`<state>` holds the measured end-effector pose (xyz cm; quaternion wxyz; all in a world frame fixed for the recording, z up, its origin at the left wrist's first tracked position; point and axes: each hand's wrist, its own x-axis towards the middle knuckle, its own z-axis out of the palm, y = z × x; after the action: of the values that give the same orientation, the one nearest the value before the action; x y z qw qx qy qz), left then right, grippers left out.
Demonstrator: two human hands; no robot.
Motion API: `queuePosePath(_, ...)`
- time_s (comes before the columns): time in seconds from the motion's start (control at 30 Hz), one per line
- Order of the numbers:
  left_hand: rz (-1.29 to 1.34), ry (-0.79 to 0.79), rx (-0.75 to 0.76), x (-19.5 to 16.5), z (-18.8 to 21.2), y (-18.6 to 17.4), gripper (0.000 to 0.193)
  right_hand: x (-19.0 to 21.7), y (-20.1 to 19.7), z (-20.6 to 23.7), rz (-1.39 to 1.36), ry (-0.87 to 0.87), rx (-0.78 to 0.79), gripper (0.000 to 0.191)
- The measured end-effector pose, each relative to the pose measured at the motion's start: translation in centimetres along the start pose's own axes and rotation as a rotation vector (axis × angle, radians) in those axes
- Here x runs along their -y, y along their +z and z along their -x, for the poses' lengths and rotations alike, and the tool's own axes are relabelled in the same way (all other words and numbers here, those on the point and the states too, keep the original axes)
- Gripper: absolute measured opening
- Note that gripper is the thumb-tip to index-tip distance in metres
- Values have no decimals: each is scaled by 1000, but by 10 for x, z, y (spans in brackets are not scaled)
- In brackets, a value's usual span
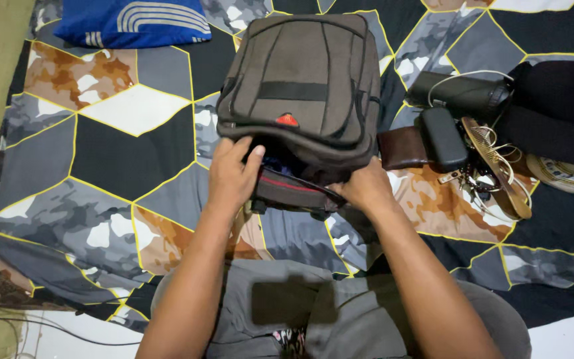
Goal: The person sits beside a bed and unzips a backpack, then removes items one at a time including a water bottle, charging cables, a wallet, a cap, and clothing, placing them on the bed next to the bag.
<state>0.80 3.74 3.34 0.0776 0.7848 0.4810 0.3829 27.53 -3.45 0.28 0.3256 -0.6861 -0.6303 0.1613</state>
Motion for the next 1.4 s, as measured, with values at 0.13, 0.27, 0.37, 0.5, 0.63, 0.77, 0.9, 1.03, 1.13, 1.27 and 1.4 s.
queuePosePath(0.13,146,-139,148,4,-13,24,53,-15,6,-6,61,42,16,82)
queuePosePath(0.27,176,-60,165,3,5,29,65,-21,15,1,226,80,27,76)
queuePosePath(0.37,61,-176,249,-1,19,29,53,-21,16,9,215,-17,-78,66)
queuePosePath(0.5,-114,-84,288,-15,29,30,32,-14,8,13,100,-137,-273,73)
queuePosePath(0.63,-39,54,251,-40,37,31,31,-5,-8,18,4,-210,-180,58)
queuePosePath(0.77,69,97,280,-59,37,23,50,4,-33,27,-147,-341,-211,36)
queuePosePath(0.9,441,-7,409,-68,36,13,67,14,-54,44,-386,-416,-285,37)
queuePosePath(1.03,943,-303,662,-77,34,12,75,12,-66,49,-861,-238,-235,32)
queuePosePath(1.13,1268,-354,750,-90,40,11,84,9,-63,45,-1090,-148,-247,32)
queuePosePath(1.27,1389,-330,664,-107,47,14,90,9,-53,43,-1450,71,-152,28)
queuePosePath(1.4,1016,-284,561,-111,41,22,68,7,-52,37,-1304,20,-144,45)
